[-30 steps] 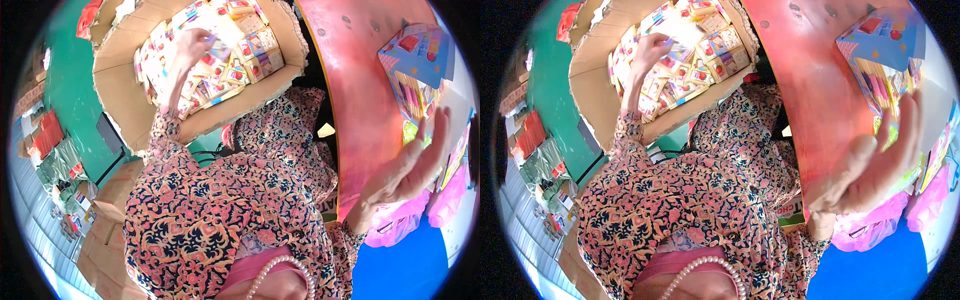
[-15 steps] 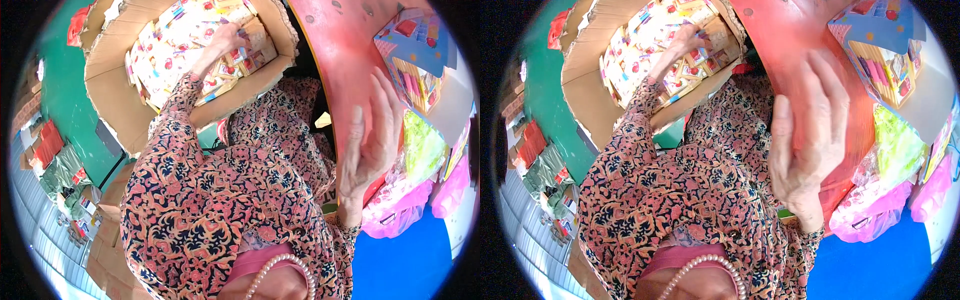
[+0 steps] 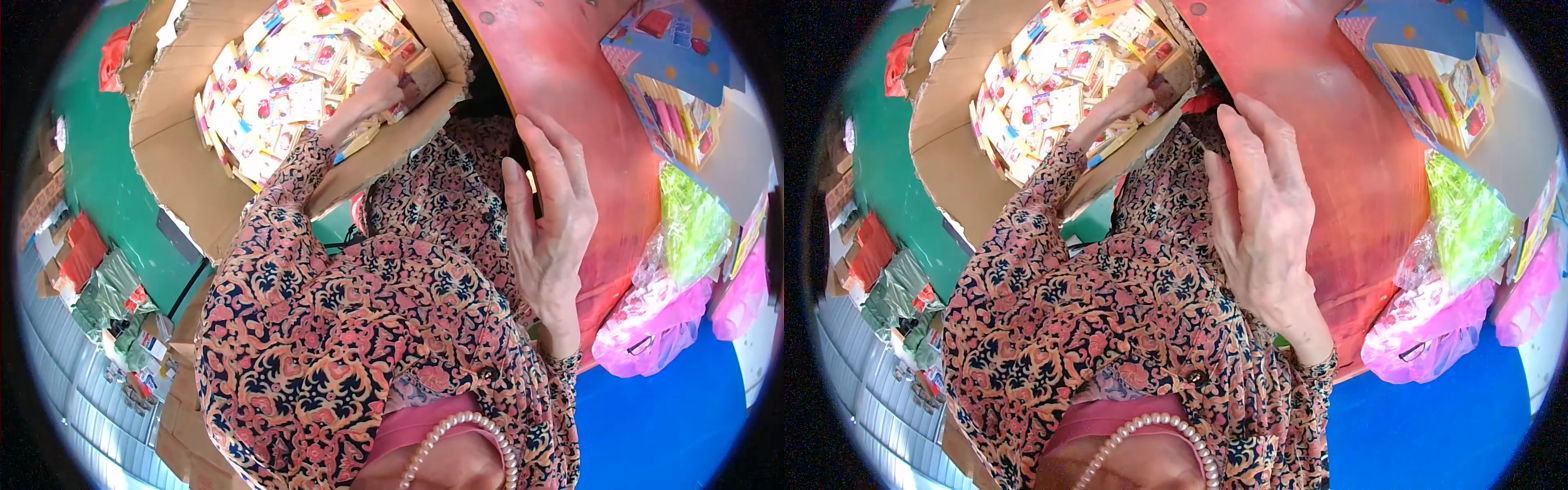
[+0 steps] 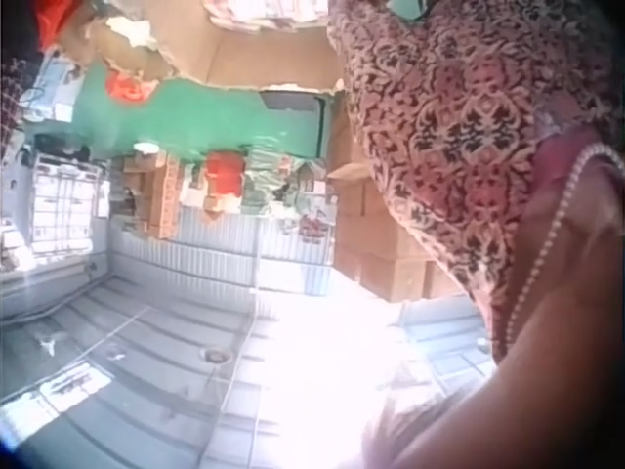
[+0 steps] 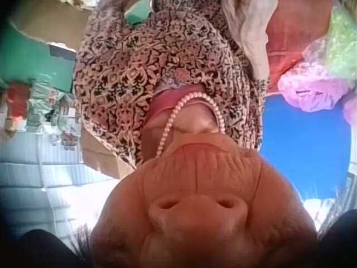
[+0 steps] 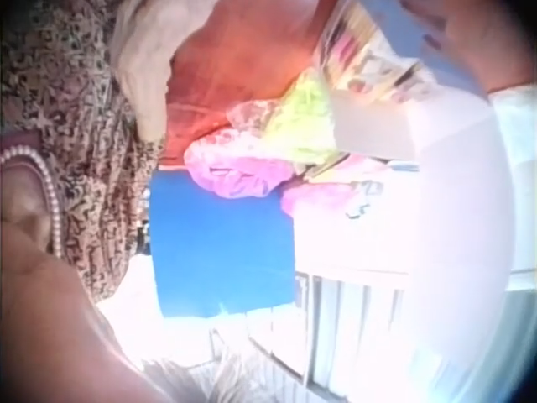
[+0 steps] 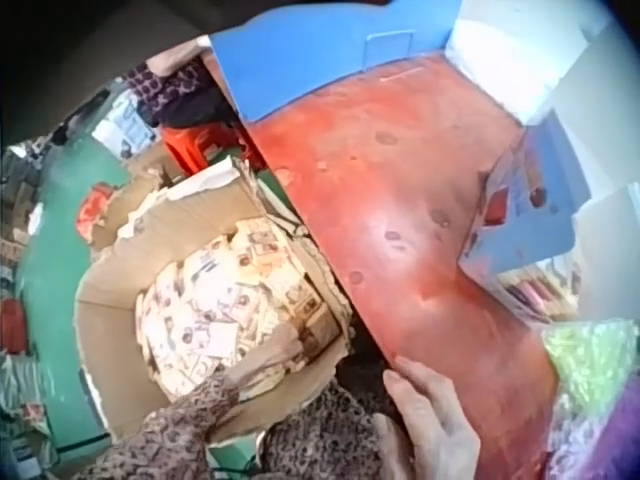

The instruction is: Pack individual snack kits into cardboard display boxes.

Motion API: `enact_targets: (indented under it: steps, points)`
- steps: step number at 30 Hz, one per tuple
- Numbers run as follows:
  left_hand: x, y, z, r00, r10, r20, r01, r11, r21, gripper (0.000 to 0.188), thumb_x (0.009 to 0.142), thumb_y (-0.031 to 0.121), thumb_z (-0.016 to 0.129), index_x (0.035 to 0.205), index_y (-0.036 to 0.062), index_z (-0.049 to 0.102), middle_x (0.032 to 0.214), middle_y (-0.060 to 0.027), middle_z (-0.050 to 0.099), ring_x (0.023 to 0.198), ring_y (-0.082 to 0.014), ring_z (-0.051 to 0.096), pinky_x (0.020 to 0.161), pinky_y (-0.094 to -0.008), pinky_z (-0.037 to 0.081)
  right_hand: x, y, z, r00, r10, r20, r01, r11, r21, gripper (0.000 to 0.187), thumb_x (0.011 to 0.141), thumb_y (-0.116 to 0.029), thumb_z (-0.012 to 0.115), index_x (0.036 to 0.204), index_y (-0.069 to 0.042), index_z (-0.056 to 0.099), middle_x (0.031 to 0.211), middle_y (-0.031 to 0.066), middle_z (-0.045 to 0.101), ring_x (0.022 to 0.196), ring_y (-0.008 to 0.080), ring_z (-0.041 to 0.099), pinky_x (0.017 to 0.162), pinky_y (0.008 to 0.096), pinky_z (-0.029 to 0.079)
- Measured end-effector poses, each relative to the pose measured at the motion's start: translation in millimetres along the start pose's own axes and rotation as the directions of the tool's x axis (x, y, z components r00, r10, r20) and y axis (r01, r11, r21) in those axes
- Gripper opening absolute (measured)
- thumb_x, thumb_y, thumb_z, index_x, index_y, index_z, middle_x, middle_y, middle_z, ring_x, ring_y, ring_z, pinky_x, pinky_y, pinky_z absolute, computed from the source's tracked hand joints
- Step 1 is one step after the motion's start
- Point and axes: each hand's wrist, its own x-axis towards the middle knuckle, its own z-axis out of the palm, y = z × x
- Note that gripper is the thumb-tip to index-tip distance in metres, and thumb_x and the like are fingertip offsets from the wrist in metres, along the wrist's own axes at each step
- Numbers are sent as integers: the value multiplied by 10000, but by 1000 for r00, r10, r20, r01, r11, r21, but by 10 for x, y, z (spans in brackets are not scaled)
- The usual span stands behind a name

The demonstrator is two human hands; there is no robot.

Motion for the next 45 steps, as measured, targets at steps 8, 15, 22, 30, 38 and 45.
enact_targets:
  steps: [8, 15, 22, 30, 38, 45]
  points:
    - [-639, 118, -449, 983, -94, -160, -26, 783, -621, 771, 729, 340, 724, 1286, -53, 364, 1182, -198, 543, 1135, -263, 500, 983, -353, 364, -31, 110, 52, 998, 1, 59, -1, 1000, -9, 272, 833, 6, 585, 1104, 2, 568, 1097, 162, 576, 979, 270, 596, 820, 332, 474]
    - [-950, 112, -565, 990, -74, -119, -79, 406, -911, 786, 771, 201, 717, 1376, -33, 272, 1301, -127, 476, 1188, -226, 467, 1028, -348, 343, 189, 247, 545, 945, 206, 256, -289, 893, 346, 422, 920, -171, 511, 1243, 81, 411, 1094, 227, 568, 1019, 288, 583, 870, 340, 461]
    - [-1138, 537, -379, 992, 51, -111, -120, 198, -973, 644, 844, 133, 621, 1386, 38, 287, 1261, -97, 504, 1151, -197, 495, 975, -342, 416, 423, 235, 903, 985, 98, 145, -152, 890, 429, 674, 790, -262, 641, 1200, 143, 290, 1078, 309, 488, 1005, 422, 517, 841, 424, 439]
    - [-1102, 414, -524, 977, 199, -78, -134, 284, -949, 591, 938, 426, 439, 1371, 41, 325, 1310, -116, 472, 1173, -205, 480, 1024, -350, 359, 482, 217, 694, 980, -200, -20, 143, 621, 771, 733, 827, -393, 648, 1335, 40, 345, 1279, 190, 476, 1196, 234, 451, 1001, 331, 359]
    - [-1223, 54, -312, 992, 1, 122, 43, 935, -352, 489, 930, 313, 501, 1301, 2, 438, 1072, -96, 593, 1008, -168, 546, 893, -279, 432, 448, 494, 721, 910, 229, 345, -413, 536, 736, 601, 653, -108, 753, 1150, 84, 474, 1006, 118, 620, 879, 145, 600, 789, 278, 493]
    - [-1261, 778, -416, 986, 137, -91, -119, 204, -972, 634, 943, 488, 366, 1357, 9, 335, 1346, -119, 418, 1236, -218, 405, 1043, -369, 324, 470, 455, 681, 791, 132, 597, -611, 200, 766, 554, 782, -175, 709, 1233, 22, 454, 1123, 111, 593, 1007, 175, 586, 894, 317, 468]
